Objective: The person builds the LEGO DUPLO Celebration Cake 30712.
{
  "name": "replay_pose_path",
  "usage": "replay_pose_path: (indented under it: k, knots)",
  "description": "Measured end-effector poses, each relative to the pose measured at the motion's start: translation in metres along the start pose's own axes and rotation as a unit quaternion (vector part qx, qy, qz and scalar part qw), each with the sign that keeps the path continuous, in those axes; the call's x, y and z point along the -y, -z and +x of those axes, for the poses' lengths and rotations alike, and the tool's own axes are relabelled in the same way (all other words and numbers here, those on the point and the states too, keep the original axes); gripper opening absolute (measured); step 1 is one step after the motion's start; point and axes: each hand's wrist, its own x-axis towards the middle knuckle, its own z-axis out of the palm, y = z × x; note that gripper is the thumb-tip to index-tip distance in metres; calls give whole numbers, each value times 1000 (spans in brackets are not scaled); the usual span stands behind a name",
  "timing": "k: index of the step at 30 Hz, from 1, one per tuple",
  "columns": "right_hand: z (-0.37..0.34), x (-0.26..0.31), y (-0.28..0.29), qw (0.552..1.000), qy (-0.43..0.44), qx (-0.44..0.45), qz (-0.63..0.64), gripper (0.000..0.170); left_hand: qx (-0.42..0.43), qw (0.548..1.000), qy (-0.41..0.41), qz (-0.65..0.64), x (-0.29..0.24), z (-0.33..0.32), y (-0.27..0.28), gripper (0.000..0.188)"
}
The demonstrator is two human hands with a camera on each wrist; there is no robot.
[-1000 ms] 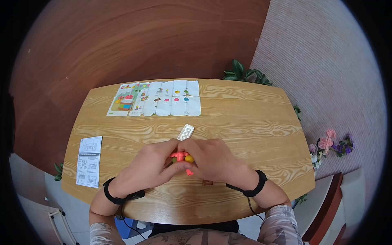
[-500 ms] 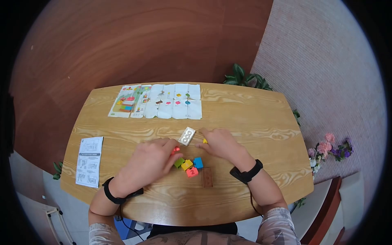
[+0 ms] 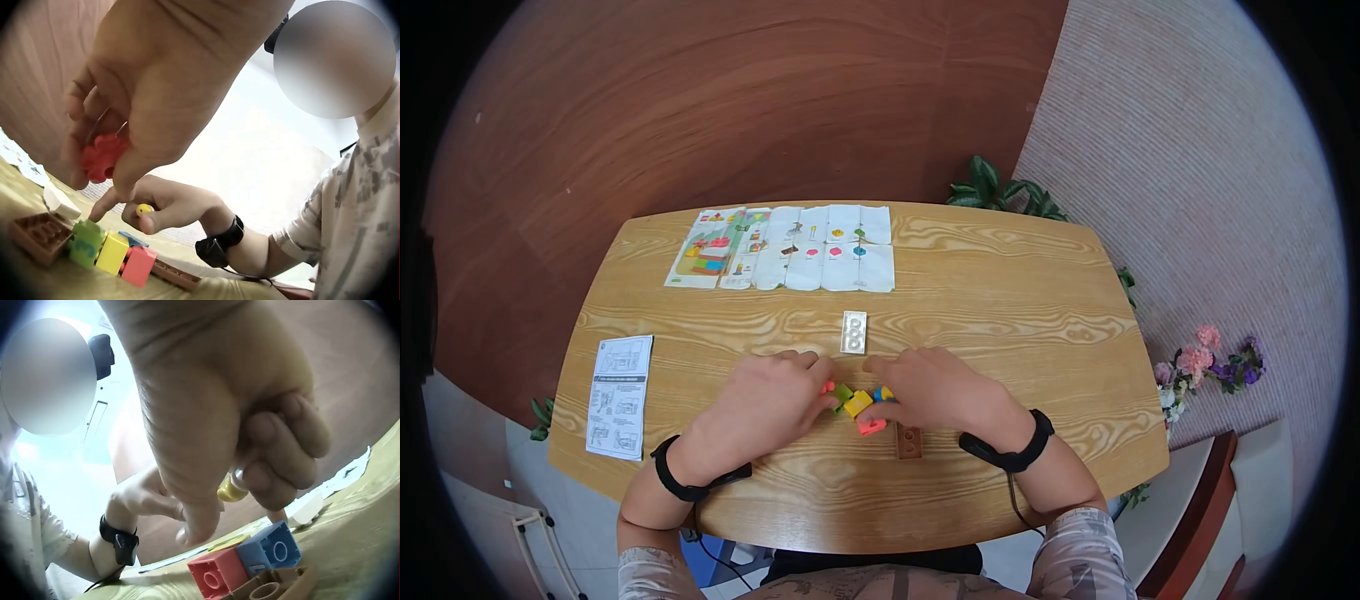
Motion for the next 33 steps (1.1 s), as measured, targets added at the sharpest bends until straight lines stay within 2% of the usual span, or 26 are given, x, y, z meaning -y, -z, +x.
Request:
replay_pose_path:
  k: [3,9,15,18,21,24,30,33]
  knots:
    - [-4,3,0,999,17,44,-24,56,-3,1000,-12,-6,2,-1,-3,24]
    - [3,-16,-36,997,60,-33,-28,44,15,1000,-21,-3,2,-2,-5,24]
    - [-5,-6,-13,999,32,-22,-21,38,-28,999,-31,1,3,1,-2,21]
    - [-13,2,5,997,1,-80,-20,39,-69,996,18,-48,-7,3,6,18]
    - [-16,6,15,996,21,-85,5,44,-65,993,43,-85,-10,4,11,16]
    - [-15,8,17,993,59,-93,46,46,-115,984,27,-134,-15,6,18,18]
    - [-16,12,4,959,138,-191,160,47,-179,964,-34,-192,-20,4,22,23]
    - [-20,24,9,959,127,-184,173,46,-182,957,-27,-224,-19,5,16,28]
